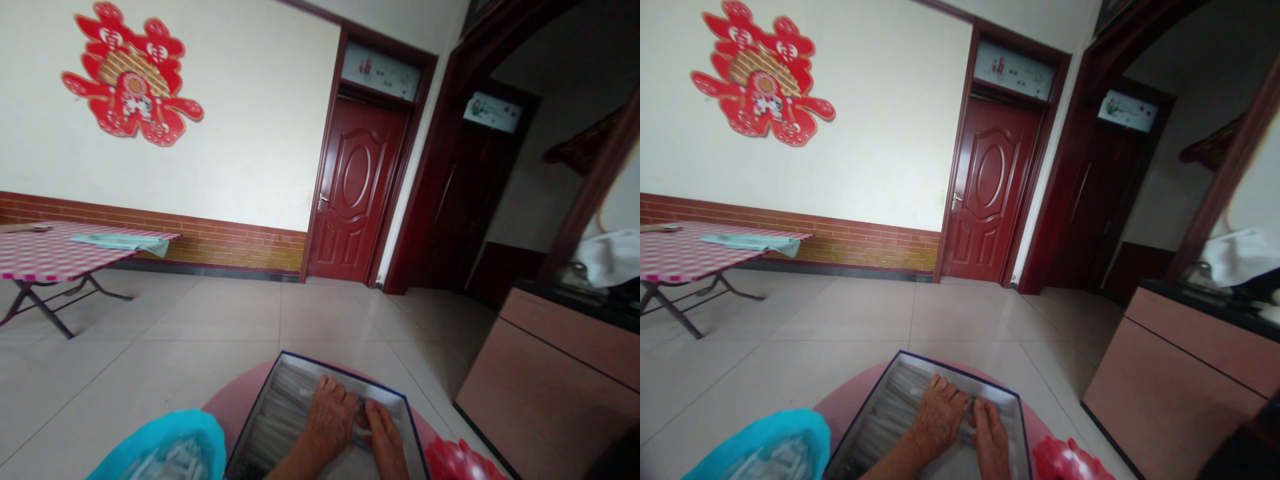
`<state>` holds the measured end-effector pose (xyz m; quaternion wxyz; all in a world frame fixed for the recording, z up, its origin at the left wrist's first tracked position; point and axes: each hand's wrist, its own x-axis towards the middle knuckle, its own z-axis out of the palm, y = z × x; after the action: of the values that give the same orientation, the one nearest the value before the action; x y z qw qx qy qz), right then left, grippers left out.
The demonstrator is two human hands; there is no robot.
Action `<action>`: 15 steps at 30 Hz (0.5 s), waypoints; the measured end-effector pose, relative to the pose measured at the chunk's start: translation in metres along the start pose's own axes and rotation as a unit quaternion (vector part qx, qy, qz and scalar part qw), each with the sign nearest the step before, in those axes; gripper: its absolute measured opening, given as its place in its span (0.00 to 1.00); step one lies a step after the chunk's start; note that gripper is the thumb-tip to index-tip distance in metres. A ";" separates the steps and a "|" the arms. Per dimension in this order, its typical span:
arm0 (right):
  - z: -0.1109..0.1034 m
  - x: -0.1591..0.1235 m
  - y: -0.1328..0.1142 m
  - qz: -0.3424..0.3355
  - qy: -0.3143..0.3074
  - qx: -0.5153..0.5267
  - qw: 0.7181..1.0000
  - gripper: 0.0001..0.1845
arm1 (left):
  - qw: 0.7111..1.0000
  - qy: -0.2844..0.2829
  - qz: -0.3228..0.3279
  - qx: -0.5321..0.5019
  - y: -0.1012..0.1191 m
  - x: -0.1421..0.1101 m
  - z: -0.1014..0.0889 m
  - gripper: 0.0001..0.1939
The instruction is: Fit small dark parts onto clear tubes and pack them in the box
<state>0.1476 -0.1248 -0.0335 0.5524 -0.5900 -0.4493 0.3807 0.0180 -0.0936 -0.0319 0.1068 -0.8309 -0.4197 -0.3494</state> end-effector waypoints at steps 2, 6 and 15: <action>-0.002 0.001 0.002 -0.005 -0.027 -0.030 0.999 0.18 | 1.000 0.003 0.002 -0.001 0.000 -0.001 0.001 0.07; -0.003 0.003 0.004 -0.029 -0.033 -0.038 0.998 0.16 | 1.000 0.003 0.007 -0.005 0.001 -0.002 0.000 0.07; -0.003 0.004 0.006 0.016 -0.036 -0.021 0.999 0.19 | 1.000 -0.009 0.001 0.005 0.002 0.000 -0.003 0.07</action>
<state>0.1525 -0.1224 -0.0394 0.5170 -0.5948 -0.4671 0.4010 0.0182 -0.0965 -0.0292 0.1079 -0.8335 -0.4220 -0.3399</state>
